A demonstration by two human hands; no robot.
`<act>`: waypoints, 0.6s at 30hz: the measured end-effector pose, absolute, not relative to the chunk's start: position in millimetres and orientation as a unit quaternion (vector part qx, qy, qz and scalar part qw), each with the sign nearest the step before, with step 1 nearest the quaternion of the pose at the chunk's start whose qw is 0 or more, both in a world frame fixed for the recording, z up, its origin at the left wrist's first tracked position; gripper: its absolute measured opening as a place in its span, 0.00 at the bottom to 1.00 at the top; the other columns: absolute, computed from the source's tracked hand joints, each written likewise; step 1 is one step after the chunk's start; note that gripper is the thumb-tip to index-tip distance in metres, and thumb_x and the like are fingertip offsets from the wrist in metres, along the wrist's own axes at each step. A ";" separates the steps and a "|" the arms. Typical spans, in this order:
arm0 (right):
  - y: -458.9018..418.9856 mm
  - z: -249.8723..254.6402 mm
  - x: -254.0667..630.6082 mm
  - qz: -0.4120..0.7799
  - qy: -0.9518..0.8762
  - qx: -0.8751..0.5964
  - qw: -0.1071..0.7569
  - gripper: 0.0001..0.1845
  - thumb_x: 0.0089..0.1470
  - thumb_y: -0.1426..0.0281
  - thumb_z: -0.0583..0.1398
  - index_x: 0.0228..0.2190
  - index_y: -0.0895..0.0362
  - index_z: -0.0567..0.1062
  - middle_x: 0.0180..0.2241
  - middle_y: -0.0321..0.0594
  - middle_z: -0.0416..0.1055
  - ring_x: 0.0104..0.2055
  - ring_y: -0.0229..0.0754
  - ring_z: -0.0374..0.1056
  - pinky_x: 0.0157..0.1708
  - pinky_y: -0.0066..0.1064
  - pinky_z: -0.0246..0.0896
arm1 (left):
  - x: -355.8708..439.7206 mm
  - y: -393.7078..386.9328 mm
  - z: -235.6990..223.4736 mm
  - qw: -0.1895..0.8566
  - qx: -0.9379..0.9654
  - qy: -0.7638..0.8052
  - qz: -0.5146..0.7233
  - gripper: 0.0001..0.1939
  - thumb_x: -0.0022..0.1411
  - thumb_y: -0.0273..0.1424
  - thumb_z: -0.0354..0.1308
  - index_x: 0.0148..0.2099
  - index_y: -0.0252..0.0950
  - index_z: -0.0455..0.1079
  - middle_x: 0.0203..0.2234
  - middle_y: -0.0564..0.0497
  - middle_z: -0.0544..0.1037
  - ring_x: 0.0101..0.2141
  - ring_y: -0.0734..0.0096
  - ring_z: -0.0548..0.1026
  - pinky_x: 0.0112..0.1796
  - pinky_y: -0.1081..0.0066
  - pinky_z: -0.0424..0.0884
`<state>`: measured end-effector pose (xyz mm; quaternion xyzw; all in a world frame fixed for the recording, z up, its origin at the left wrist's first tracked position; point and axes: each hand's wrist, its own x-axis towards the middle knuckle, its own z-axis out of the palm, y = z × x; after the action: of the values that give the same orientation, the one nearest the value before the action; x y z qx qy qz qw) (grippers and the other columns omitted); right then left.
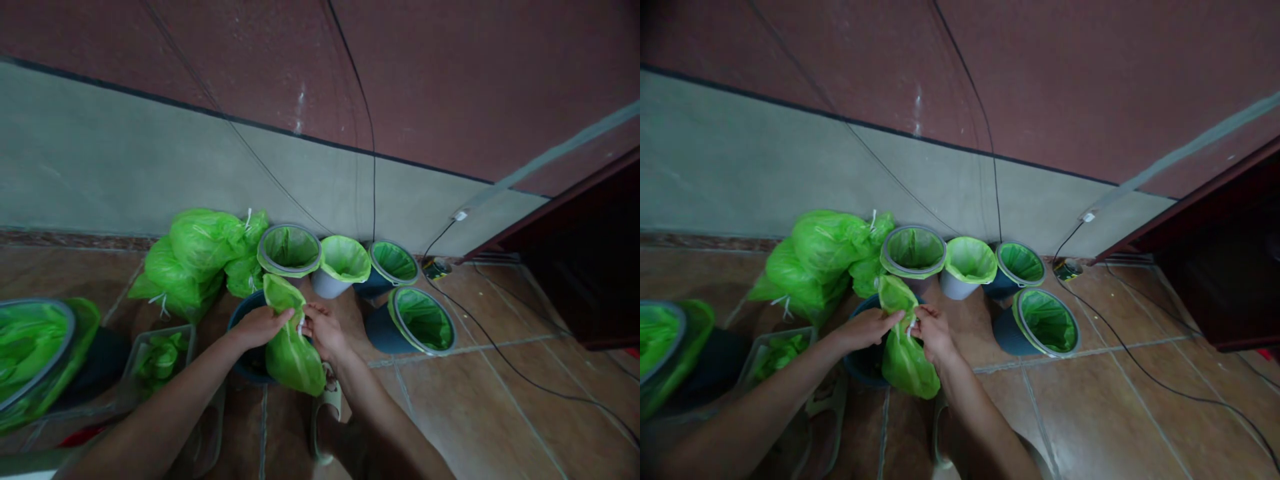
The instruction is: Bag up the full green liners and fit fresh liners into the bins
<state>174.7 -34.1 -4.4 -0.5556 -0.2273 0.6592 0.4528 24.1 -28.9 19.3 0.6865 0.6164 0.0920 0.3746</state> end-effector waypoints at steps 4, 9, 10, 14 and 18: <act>-32.0 -11.1 173.8 0.653 -0.265 -0.560 0.435 0.11 0.39 0.65 0.63 0.26 0.57 0.69 0.20 0.33 0.69 0.19 0.35 0.65 0.21 0.27 0.64 | 19.0 -17.1 9.6 0.335 0.696 0.631 0.067 0.15 0.60 0.35 0.48 0.30 0.36 0.74 0.23 0.49 0.78 0.32 0.64 0.77 0.34 0.72 0.69; -17.0 -27.3 205.1 0.490 -0.409 -0.692 0.338 0.09 0.47 0.66 0.56 0.25 0.58 0.73 0.19 0.35 0.70 0.22 0.37 0.67 0.21 0.26 0.62 | -36.6 2.0 -7.6 0.235 0.637 0.733 -0.038 0.09 0.53 0.28 0.52 0.30 0.34 0.73 0.31 0.40 0.79 0.40 0.53 0.77 0.37 0.65 0.70; -14.5 -30.3 212.8 0.443 -0.449 -0.718 0.295 0.10 0.48 0.67 0.55 0.24 0.58 0.74 0.19 0.36 0.71 0.23 0.38 0.68 0.22 0.26 0.61 | -50.3 4.8 -11.5 0.245 0.618 0.745 -0.058 0.07 0.51 0.27 0.53 0.27 0.33 0.72 0.28 0.39 0.79 0.37 0.51 0.78 0.34 0.64 0.71; -8.2 -41.5 230.5 0.375 -0.514 -0.745 0.200 0.14 0.50 0.68 0.53 0.21 0.58 0.76 0.19 0.40 0.72 0.25 0.41 0.70 0.24 0.27 0.61 | -86.7 12.6 -26.1 0.266 0.608 0.746 -0.059 0.09 0.43 0.24 0.56 0.16 0.34 0.63 0.16 0.42 0.73 0.28 0.50 0.78 0.29 0.63 0.70; -2.9 -52.2 230.8 0.333 -0.542 -0.756 0.155 0.12 0.48 0.70 0.55 0.19 0.57 0.76 0.22 0.45 0.74 0.29 0.46 0.73 0.29 0.32 0.63 | -87.5 17.4 -44.2 0.271 0.651 0.707 0.049 0.10 0.43 0.25 0.58 0.16 0.35 0.60 0.16 0.45 0.72 0.32 0.51 0.77 0.33 0.62 0.69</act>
<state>230.8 -2.9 -52.2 -0.7558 -0.5424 0.3325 0.1548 -87.5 17.4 -44.2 0.6507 0.7074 0.0495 0.2715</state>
